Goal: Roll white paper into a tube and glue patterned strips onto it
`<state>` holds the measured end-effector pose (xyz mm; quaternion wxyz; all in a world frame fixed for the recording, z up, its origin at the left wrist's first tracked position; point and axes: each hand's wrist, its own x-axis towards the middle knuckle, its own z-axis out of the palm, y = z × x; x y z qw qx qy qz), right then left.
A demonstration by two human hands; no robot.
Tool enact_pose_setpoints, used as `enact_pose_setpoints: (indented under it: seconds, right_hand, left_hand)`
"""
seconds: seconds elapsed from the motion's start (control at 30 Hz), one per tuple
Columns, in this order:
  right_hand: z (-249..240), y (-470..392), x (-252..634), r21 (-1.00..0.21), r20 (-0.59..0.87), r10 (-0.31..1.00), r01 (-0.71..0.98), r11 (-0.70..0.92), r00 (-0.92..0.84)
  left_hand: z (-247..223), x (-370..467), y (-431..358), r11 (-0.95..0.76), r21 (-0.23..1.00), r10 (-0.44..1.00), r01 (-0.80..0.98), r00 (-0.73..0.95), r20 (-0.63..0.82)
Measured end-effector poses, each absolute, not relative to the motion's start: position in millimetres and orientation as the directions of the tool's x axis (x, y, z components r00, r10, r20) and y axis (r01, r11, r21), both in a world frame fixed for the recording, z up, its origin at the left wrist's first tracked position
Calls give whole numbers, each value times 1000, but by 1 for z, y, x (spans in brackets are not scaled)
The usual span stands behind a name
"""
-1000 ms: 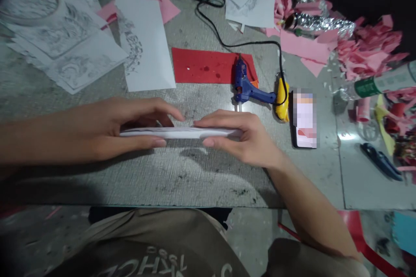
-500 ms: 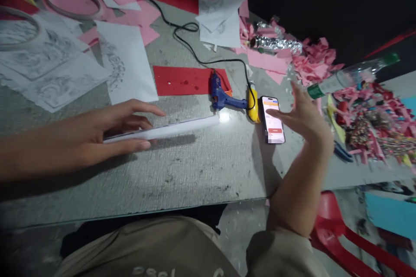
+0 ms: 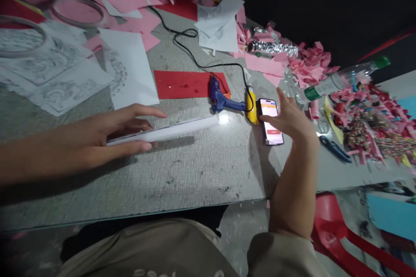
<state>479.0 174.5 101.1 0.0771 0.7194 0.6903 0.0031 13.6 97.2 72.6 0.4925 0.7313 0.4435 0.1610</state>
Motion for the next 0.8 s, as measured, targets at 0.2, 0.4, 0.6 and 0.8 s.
enact_pose_setpoints:
  seconds: [0.2,0.4,0.6,0.8]
  right_hand:
    - [102,174,468,147,-105,985,982,-122,138]
    - [112,168,465,193,-38,990,973,-126,136]
    - [112,145,396,-296,539,835,904,308,-108]
    - [70,109,302,-675,238,686,391,626,-688]
  left_hand:
    - [74,15,96,-135,860,804,492,562,-195]
    - [69,13,99,-166,868,793,467,587,-164]
    - [68,11,103,-319,819,746,478,659,-94]
    - [72,16,103,-345,815,718,466,690,-91]
